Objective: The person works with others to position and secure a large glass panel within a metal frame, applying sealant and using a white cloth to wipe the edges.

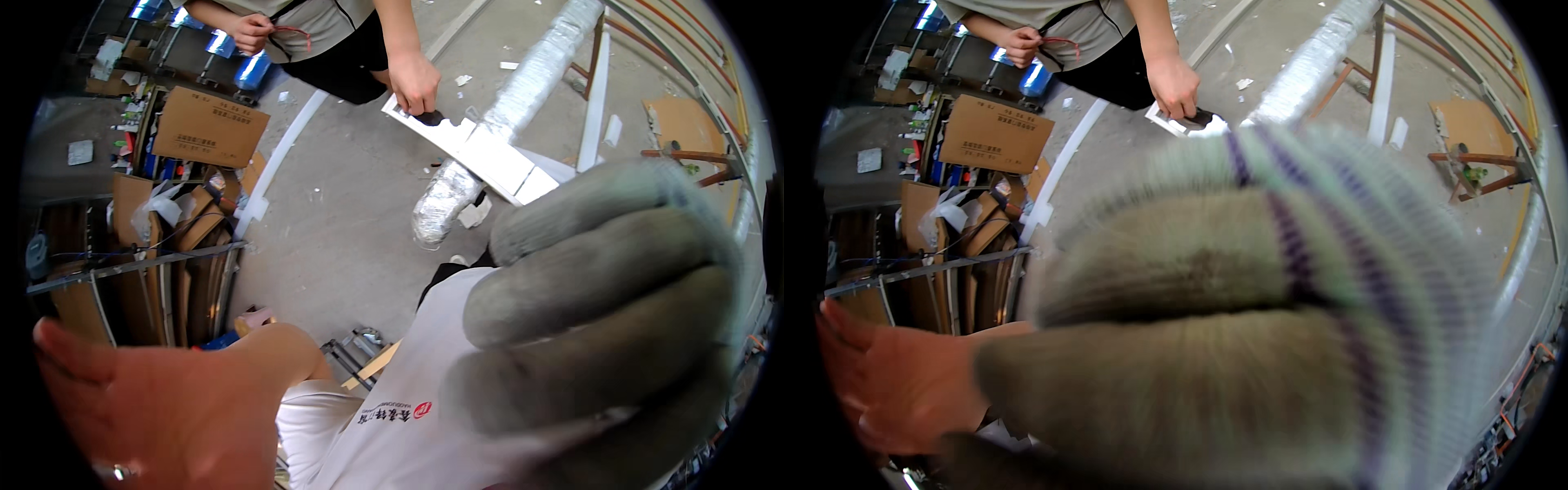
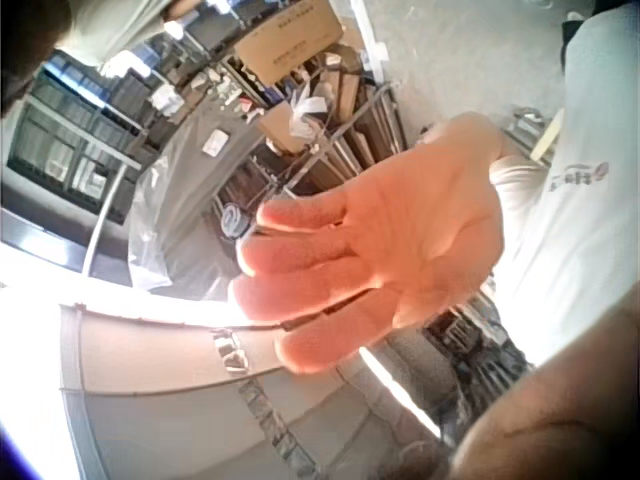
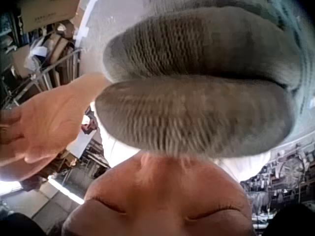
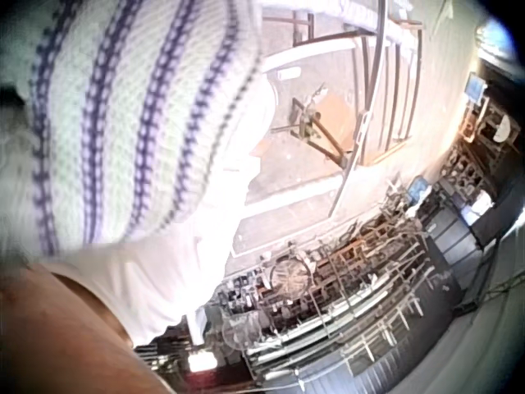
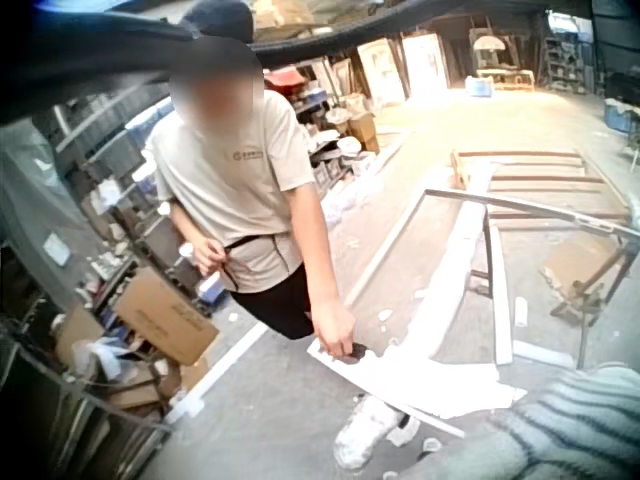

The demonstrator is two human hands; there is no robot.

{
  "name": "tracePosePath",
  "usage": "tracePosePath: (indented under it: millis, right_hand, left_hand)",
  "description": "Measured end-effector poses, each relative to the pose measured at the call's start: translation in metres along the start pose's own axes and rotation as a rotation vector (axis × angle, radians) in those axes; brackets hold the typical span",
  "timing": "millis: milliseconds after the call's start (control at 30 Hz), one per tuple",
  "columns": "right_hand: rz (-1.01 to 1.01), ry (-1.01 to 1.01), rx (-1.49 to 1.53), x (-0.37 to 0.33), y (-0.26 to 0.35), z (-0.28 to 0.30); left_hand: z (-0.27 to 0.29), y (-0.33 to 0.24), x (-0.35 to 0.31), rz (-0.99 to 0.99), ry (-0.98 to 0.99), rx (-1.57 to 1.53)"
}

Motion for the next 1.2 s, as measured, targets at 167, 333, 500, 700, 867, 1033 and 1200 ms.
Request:
tracePosePath:
  millis: [167,333,500,700,867,1033,1200]
  right_hand:
    - [0.086,-0.059,0.031,0.009,0.0,0.017]
    - [0.083,-0.085,-0.003,0.0,-0.016,0.035]
    - [0.076,-0.083,-0.013,0.013,-0.027,0.036]
    - [-0.015,-0.085,-0.13,0.038,-0.052,0.023]
    - [-0.058,-0.049,-0.175,0.085,-0.057,-0.027]
    - [-0.18,0.015,-0.274,0.134,-0.06,-0.082]
    - [-0.253,0.122,-0.275,0.195,-0.084,-0.15]
  left_hand:
    - [-0.007,0.02,-0.039,0.211,0.301,0.028]
    - [-0.021,0.045,-0.082,0.435,0.336,-0.084]
    - [-0.002,0.082,-0.114,0.651,0.331,-0.145]
    - [0.008,0.162,-0.165,0.777,0.425,-0.24]
    - [0.046,0.24,-0.205,0.902,0.533,-0.406]
    - [0.052,0.313,-0.267,0.978,0.613,-0.53]
    - [0.108,0.383,-0.42,1.2,0.771,-0.628]
Point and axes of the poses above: each hand's wrist, its own x-axis towards the middle knuckle, its own z-axis out of the back of the hand, y = z × x, the point moved 10 cm from there along x, towards the middle knuckle, and after that the axes turned 3 degrees about -x, right-handed, at the moved point
